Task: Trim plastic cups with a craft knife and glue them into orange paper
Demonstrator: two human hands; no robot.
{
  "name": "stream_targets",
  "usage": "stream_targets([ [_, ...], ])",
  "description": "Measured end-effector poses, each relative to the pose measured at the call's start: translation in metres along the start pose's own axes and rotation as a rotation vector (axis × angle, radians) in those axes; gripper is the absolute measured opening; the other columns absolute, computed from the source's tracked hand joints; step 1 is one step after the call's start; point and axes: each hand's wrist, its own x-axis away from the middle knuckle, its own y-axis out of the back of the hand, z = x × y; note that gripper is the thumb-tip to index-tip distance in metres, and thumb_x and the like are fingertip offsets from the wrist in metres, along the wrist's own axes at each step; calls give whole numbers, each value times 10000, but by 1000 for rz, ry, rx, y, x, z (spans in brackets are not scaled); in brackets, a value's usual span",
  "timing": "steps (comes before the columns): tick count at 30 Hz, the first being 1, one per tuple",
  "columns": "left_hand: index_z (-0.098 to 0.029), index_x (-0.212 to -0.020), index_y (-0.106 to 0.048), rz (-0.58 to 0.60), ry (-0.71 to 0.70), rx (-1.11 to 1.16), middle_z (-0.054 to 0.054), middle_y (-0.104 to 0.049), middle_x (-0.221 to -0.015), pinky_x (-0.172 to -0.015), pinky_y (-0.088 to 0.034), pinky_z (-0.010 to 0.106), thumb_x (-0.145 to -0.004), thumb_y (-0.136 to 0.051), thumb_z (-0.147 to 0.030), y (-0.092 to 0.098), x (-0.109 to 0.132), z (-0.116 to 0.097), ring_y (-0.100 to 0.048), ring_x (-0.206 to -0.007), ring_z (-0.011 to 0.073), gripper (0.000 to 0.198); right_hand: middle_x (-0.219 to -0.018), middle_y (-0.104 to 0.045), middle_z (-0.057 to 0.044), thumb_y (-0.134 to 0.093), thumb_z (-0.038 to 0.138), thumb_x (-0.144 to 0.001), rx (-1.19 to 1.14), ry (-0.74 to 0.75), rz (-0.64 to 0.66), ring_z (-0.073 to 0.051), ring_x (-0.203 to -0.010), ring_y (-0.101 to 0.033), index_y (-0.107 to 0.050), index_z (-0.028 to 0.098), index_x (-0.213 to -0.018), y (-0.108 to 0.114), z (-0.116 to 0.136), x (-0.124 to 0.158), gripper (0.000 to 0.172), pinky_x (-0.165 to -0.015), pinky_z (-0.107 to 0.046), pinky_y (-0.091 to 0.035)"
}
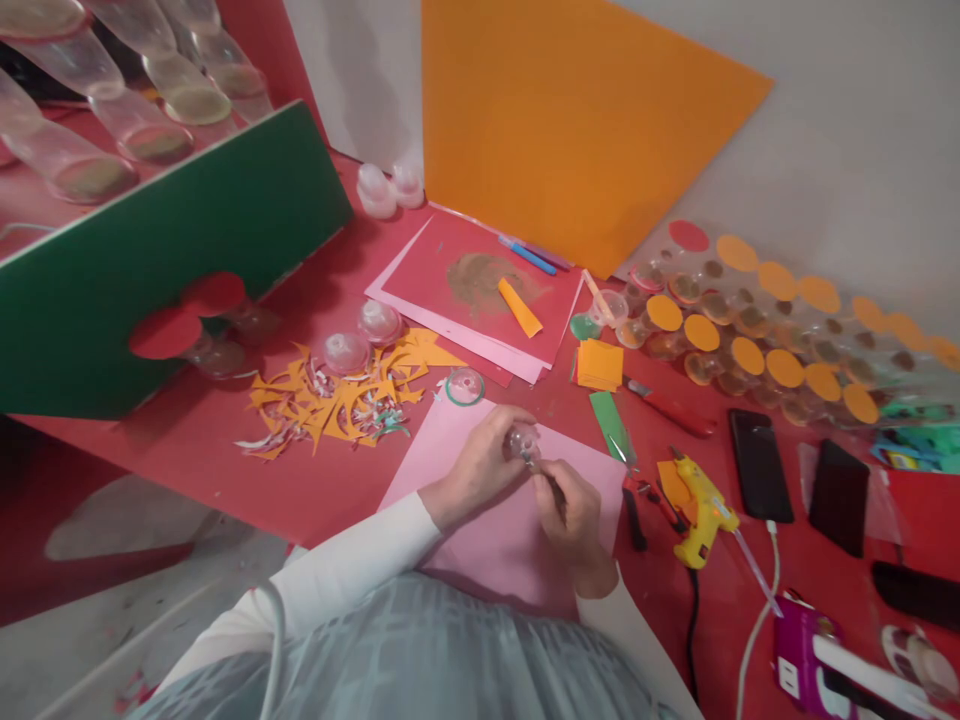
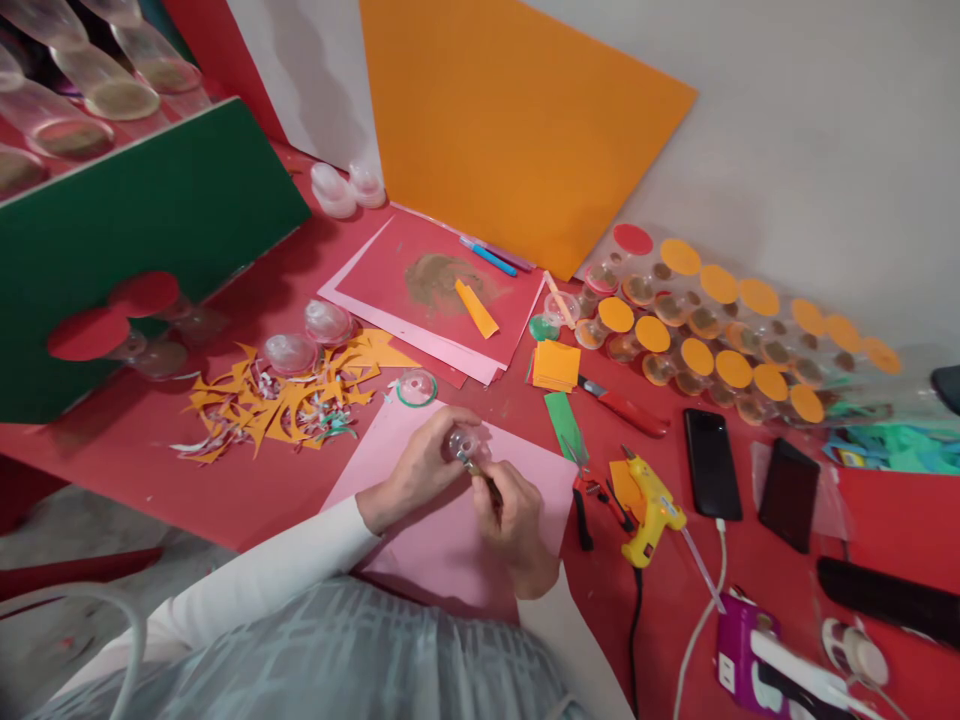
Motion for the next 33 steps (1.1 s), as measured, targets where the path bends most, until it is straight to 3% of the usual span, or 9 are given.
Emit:
stream_targets([
  [6, -206, -1010, -579, -22, -70, 13, 15, -700, -890, -710, -539, 273, -668, -576, -39, -1, -1, 1, -671, -772, 159, 380, -663, -663, -5, -459, 234, -961, -44, -105, -16, -134, -545, -595, -641, 198, -825, 3, 1, -1, 231, -509, -226, -459],
  [12, -206, -1026, -577, -8, -2, 1, 18, -707, -908, -723, -545, 279, -690, -607, -65, 0, 1, 0, -675, -790, 159, 365, -641, -662, -13, -463, 279, -946, -28, -104, -2, -151, -552, -609, -664, 211, -808, 3, 0, 0, 254, -528, -246, -478],
  [17, -200, -1006, -595, 4, -27, 15, 39, -716, -948, -759, -555, 297, -690, -612, -85, -3, 2, -2, -683, -822, 169, 336, -707, -698, -29, -473, 318, -972, -51, -231, -85, -153, -572, -619, -666, 200, -852, 3, -5, 2, 257, -553, -247, -511],
  [22, -190, -1037, -592, -3, 40, 59, 56, -727, -946, -769, -568, 319, -736, -641, -144, -3, 3, -4, -700, -845, 193, 309, -926, -741, -88, -431, 267, -1014, -9, -168, -158, -194, -827, -705, -677, 190, -1109, -1, -10, 2, 275, -737, -296, -569],
  [26, -185, -1064, -578, 44, 75, 88, 74, -739, -966, -769, -571, 325, -753, -664, -161, -3, 4, -5, -710, -878, 205, 324, -1124, -707, -143, -413, 267, -1023, 53, -128, -180, -238, -1016, -685, -594, 188, -1325, -7, -20, 2, 361, -856, -383, -570],
  [33, -200, -1067, -562, 40, 44, -4, 58, -734, -1006, -790, -570, 316, -719, -644, -117, -3, 2, -4, -710, -885, 192, 367, -1238, -611, -144, -473, 297, -1012, 73, -100, -184, -265, -1169, -599, -566, 227, -1352, -5, -22, 6, 360, -969, -467, -534],
])
